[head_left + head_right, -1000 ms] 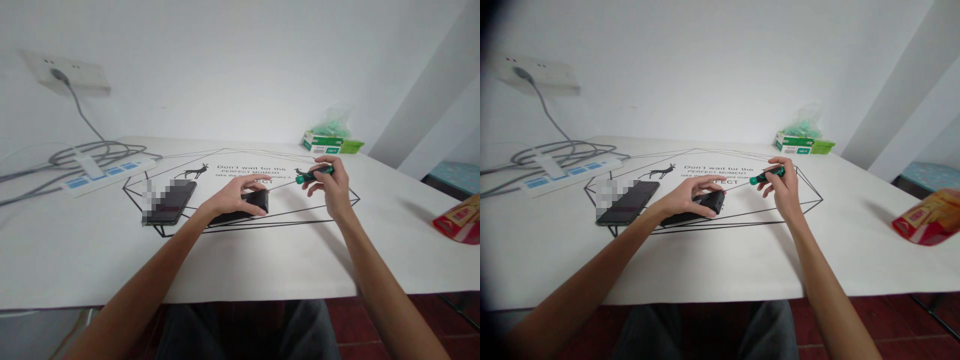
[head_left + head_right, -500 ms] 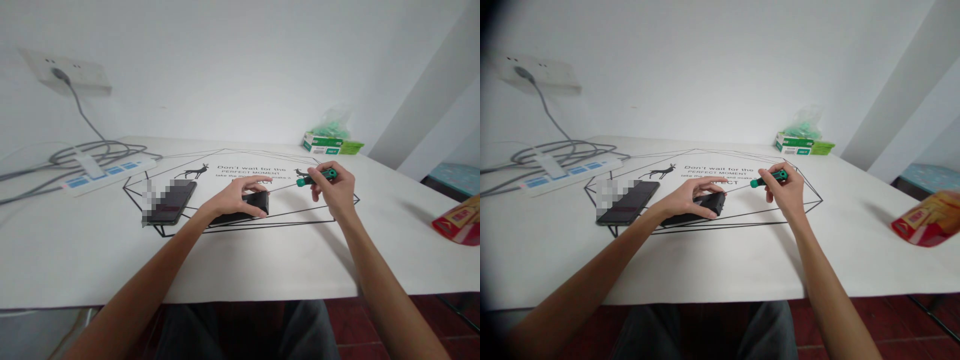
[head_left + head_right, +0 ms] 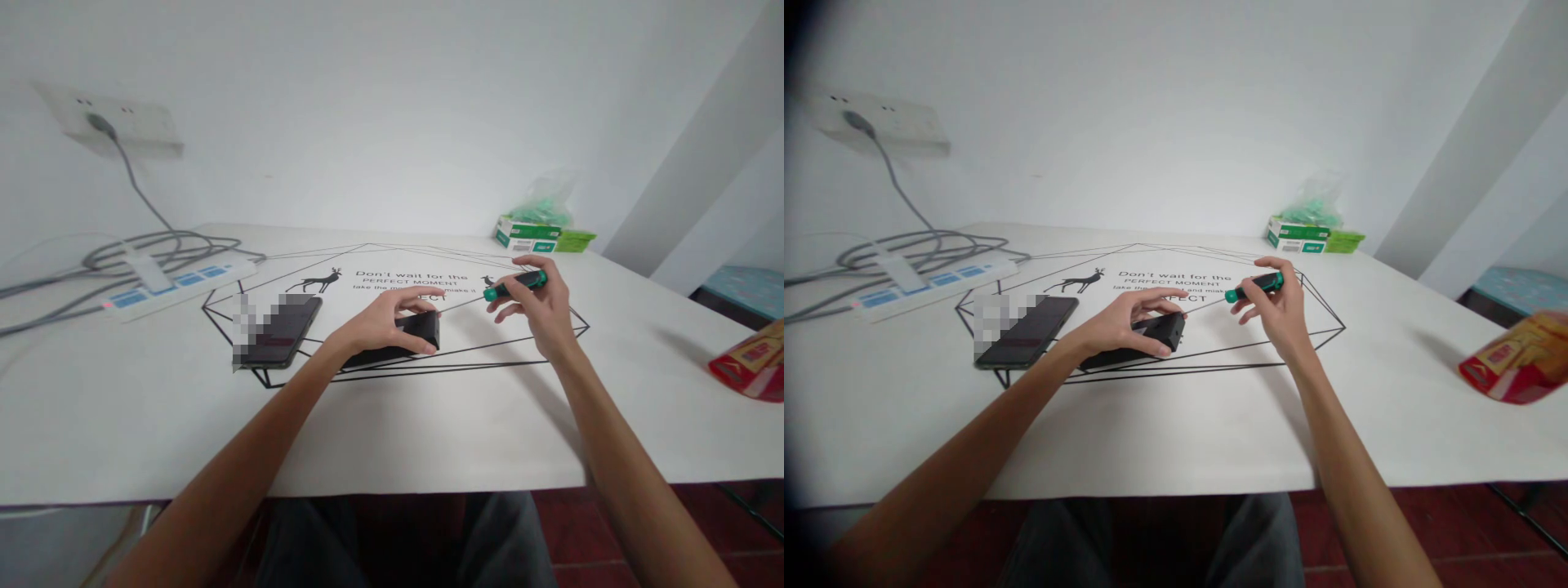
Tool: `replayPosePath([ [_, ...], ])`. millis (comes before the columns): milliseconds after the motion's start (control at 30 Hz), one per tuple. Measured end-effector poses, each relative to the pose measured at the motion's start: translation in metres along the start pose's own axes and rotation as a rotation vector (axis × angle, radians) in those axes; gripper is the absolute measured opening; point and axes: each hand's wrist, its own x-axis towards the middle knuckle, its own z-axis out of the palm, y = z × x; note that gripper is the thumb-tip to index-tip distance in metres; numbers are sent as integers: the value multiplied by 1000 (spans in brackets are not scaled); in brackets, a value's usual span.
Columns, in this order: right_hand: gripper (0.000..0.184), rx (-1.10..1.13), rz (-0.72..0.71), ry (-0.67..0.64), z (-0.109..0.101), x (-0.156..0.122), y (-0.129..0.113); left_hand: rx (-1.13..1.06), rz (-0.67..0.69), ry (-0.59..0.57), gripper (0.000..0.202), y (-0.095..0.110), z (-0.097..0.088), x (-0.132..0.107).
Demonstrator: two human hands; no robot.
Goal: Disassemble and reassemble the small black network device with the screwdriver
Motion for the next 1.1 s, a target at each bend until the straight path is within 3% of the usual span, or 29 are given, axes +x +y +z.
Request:
replayPosePath([
  [67,46,12,14,-24,-1,0,0,0,3,-4,88,0,0,0],
  [233,41,-140,-41,93,0,0,2,-5,10,-6,85,0,0,0],
  [400,51,-49,9,-2,0,0,1,-6,6,2,85,2,0,-1],
  [567,39,-162,-42,128,4,-2,1,-11,-6,-8,84,2,0,0],
  [633,39,-147,-55,164,6,-1,1,-27,9,55,82,1,-3,0],
  [767,37,-131,-86,274,5,1,7,-8,83,308,80,0,-13,0],
  [867,37,-266,-55,227,4,-1,16,159,121,390,79,1,-21,-2],
  [1000,36,-446,-43,70,10,-7,29,485,94,286,76,-1,-22,-4],
  [1100,35,-478,-45,27,14,-10,32,585,42,152,81,-5,-16,-1],
])
